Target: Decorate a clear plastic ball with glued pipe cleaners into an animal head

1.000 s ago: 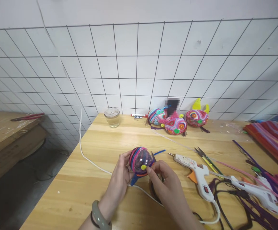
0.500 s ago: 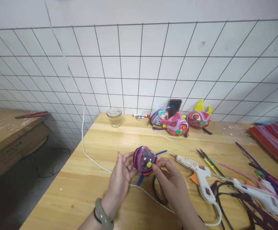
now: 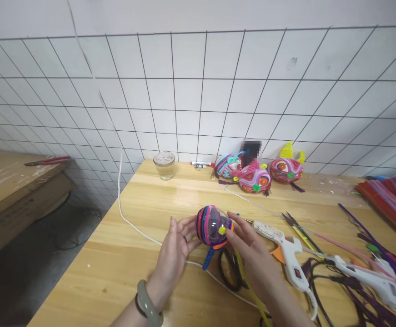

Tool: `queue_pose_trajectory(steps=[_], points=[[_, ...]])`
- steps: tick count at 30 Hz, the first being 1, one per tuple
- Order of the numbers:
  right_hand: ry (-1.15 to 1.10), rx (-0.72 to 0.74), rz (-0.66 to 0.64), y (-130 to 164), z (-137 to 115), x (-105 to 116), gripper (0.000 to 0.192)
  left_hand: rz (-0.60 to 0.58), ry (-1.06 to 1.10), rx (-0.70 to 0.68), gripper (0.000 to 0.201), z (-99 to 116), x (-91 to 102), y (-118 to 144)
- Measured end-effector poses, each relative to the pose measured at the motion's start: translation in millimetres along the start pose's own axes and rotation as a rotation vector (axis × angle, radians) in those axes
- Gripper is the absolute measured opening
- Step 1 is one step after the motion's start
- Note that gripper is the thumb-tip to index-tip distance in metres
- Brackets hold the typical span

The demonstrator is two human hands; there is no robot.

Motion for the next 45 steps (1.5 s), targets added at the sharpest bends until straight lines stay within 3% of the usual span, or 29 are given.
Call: queue_pose_trajectory(steps=[15,19,23,27,32,45], points=[[0.178,-0.015,-0.035,2.0,-2.3,1.8,0.059,0.013,0.045,0.043,0.060,-4.0,2.0,-2.4],[0.085,-0.108,-0.068,5.1,5.1,-0.9,0.065,-0.019,0.039,0.062,0.061,-5.7,1.8,-0.8],[-0.109,-0.153,-0.017,6.0,2.6,-2.9,0.059,-0.087,-0.009,0.108,0.060,-8.5,1.8,0.1],[-0.220,-0.162,0.016,1.7,-1.5,0.6,0.053,0.021,-0.128,0.043,0.045,-9.3,11.4,-3.6],[-0.199,-0.150,0.074,0.2,-1.2,6.6,0.052,0.101,-0.125,0.006,0.035,-11.7,16.6,-8.5],[-0.179,-0.123,0.053,-0.1,-2.2,4.2,0.055,0.047,-0.075,0.074,0.030,-14.6,13.2,-8.5]])
Point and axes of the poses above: each hand's wrist, its own y-axis away from the middle knuckle, its own x-axis out of the back of the hand, z = x × y, the point moved 4 cm from there along -y, towards the middle knuckle, and after that the axes turned 3 degrees about x, right-handed, at the moved point
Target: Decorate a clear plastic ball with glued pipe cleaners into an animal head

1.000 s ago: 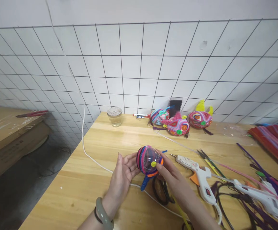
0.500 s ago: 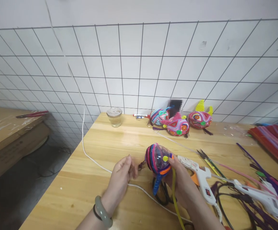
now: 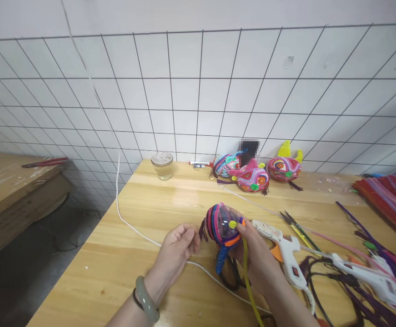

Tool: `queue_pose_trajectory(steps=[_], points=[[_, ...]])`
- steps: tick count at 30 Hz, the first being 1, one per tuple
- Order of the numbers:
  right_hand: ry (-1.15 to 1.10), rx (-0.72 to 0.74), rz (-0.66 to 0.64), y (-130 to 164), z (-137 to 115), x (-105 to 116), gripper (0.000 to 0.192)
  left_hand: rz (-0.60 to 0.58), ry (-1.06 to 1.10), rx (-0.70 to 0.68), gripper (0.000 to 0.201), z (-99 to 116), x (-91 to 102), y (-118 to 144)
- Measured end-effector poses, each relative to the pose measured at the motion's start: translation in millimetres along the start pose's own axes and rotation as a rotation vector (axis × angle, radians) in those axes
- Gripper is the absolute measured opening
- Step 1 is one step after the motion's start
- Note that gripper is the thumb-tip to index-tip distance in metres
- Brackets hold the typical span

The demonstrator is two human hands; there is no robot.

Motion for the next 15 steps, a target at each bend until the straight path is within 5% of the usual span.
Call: queue_pose_trajectory(steps=[15], points=[[0.000,0.016,0.014,-1.2,-1.8,1.3,0.056,0.045,-0.054,-0.002,0.031,6.6,0.9,0.9]])
Point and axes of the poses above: each hand's wrist, its own y-axis away from the middle knuckle, its own x-axis out of the back of the hand, z = x × y, the point moved 4 cm from there along -y, towards the middle knuckle, and after that the axes turned 3 degrees about x, right-handed, at the moved point
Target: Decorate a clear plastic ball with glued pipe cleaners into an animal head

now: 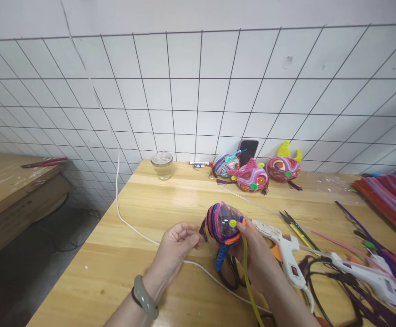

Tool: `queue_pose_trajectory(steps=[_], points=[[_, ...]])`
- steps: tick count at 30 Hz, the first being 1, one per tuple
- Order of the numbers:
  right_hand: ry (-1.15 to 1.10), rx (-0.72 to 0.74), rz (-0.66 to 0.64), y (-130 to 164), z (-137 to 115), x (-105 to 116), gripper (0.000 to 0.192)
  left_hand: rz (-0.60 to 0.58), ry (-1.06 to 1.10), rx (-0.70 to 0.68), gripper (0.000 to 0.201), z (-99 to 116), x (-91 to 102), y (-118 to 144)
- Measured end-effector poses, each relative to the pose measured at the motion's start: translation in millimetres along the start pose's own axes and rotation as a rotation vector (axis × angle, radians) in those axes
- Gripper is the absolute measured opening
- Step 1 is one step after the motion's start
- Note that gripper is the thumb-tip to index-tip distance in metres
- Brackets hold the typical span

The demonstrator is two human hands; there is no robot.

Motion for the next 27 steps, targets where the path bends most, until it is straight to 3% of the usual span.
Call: queue_pose_trajectory(steps=[27], points=[[0.000,-0.010,-0.016,-1.5,5.7,2.8,0.057,0.038,0.009,-0.028,0.030,5.5,7.1,-6.2]])
Point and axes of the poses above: each hand's wrist, its own y-axis away from the middle knuckle, its own x-axis out of the back of the hand, z = x × y, the point moved 4 cm from there along -y, towards the middle knuckle, and after that the axes turned 3 degrees about x, right-handed, at the moved point
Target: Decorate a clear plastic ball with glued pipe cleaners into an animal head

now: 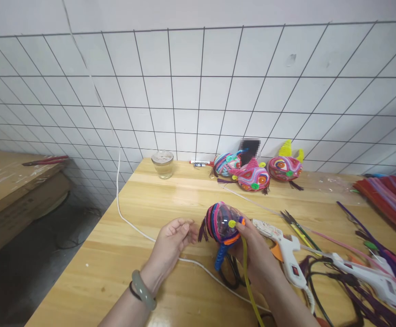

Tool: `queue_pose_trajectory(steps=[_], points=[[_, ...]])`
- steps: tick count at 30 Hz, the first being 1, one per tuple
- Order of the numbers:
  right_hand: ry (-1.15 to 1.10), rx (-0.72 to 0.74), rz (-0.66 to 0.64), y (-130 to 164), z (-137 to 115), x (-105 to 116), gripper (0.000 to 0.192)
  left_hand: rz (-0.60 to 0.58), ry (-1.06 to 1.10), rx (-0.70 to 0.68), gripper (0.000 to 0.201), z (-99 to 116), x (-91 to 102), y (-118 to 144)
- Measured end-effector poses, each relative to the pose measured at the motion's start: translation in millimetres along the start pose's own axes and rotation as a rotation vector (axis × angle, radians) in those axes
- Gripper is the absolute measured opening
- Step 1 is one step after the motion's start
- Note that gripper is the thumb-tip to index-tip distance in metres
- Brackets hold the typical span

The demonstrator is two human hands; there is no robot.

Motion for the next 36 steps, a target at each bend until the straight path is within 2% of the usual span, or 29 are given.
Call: queue_pose_trajectory(steps=[6,15,19,22,30,36], points=[[-0.026,0.003,-0.016,4.7,-3.1,-6.2,0.052,0.037,-0.056,-0.003,0.034,0.4,3.4,-0.4],[0.032,-0.023,0.031,3.1,3.9,-1.4,0.059,0.126,-0.177,-0.095,0.031,6.5,8.6,1.3],[0.109,0.027,-0.002,7.7,2.7,-6.8,0.049,0.154,-0.238,-0.149,0.047,9.7,9.2,4.2],[0.170,0.078,-0.043,11.4,0.9,-12.4,0.044,0.154,-0.259,-0.206,0.027,12.7,7.4,4.2],[0.239,0.159,-0.070,10.6,0.1,-16.2,0.049,0.114,-0.321,-0.227,0.020,15.2,1.8,4.8],[0.336,0.199,-0.055,11.0,-2.6,-16.8,0.053,0.131,-0.334,-0.262,0.036,14.3,6.9,8.1]])
Point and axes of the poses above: each hand's wrist, its own y-axis away from the middle knuckle, its own x-axis out of the back of the hand, z = x × y, the point moved 4 cm from there along -y, towards the middle knuckle, and after that the axes turned 3 degrees about x, right-handed, at the moved point
